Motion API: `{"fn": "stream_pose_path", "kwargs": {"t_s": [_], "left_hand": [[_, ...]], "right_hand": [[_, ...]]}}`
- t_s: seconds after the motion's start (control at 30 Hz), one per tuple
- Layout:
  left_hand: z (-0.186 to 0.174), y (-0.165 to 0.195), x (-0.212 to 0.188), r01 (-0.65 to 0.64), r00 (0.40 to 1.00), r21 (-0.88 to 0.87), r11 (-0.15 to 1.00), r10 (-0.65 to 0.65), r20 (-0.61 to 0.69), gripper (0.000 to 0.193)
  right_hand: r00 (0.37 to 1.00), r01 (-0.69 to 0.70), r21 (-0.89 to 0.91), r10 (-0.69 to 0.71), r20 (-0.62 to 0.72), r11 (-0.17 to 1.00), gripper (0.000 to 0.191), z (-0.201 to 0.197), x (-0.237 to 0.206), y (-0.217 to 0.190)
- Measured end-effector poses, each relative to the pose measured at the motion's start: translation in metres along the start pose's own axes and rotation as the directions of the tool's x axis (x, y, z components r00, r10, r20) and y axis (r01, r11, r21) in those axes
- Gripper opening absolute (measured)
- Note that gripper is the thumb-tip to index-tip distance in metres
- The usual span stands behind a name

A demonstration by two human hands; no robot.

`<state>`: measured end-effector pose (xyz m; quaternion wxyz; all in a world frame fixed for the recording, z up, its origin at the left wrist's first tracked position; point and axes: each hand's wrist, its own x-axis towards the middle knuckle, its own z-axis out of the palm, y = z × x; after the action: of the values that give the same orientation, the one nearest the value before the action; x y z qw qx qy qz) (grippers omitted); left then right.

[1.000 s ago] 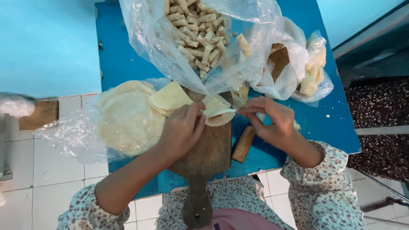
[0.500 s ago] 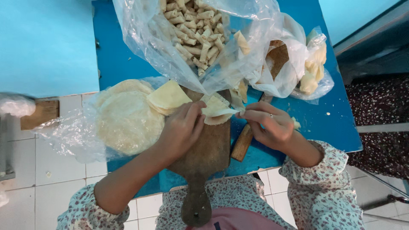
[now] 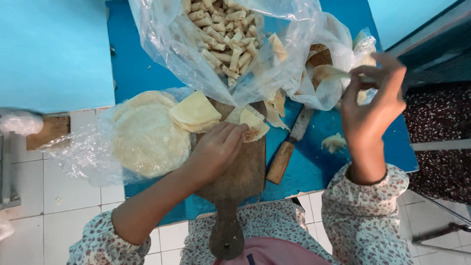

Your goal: The person folds thin square pastry wrappers around a filling, pinching the edges closed to form stuffed pastries, and places the finished pastries into a plastic bag. They take wrappers one at a time from a stack on the board, add filling with a spoon, and set completed pastries aside.

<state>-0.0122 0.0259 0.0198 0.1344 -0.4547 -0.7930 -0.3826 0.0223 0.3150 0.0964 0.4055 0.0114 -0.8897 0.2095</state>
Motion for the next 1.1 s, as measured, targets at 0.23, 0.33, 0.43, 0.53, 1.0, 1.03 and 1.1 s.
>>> {"fn": "stream_pose_path", "kwargs": {"t_s": [0.23,0.33,0.43,0.53,1.0,1.03,1.1], "left_hand": [[0.000,0.005,-0.001,-0.029,0.998,-0.013,1.000,0.029,0.051,0.038],[-0.002,0.005,-0.001,-0.025,0.997,-0.035,0.999,0.027,0.066,0.040],[-0.003,0.004,-0.002,-0.016,0.997,-0.047,0.999,0.019,0.075,0.041],[-0.003,0.003,-0.003,-0.012,0.997,-0.053,0.998,0.016,0.071,0.041],[-0.007,-0.002,-0.005,-0.006,0.998,-0.053,0.999,0.009,0.058,0.041],[-0.008,-0.003,-0.005,-0.005,0.998,-0.054,0.999,0.008,0.061,0.041],[-0.008,-0.004,-0.005,-0.002,0.998,-0.057,0.998,0.006,0.066,0.042]], "right_hand": [[0.936,0.163,0.022,-0.161,0.312,0.986,0.040,0.015,-0.015,-0.015],[0.814,-0.075,0.250,-0.085,0.574,0.965,0.033,0.038,-0.035,-0.024],[0.781,-0.159,0.312,-0.074,0.620,0.937,0.036,0.051,-0.047,-0.025],[0.739,-0.371,0.328,0.062,0.671,0.869,0.033,0.053,-0.052,-0.025],[0.782,-0.379,0.424,0.040,0.621,0.822,0.055,0.062,-0.058,-0.033],[0.798,-0.364,0.444,0.028,0.602,0.819,0.055,0.063,-0.061,-0.035],[0.829,-0.331,0.482,0.006,0.560,0.811,0.053,0.066,-0.067,-0.039]]}}
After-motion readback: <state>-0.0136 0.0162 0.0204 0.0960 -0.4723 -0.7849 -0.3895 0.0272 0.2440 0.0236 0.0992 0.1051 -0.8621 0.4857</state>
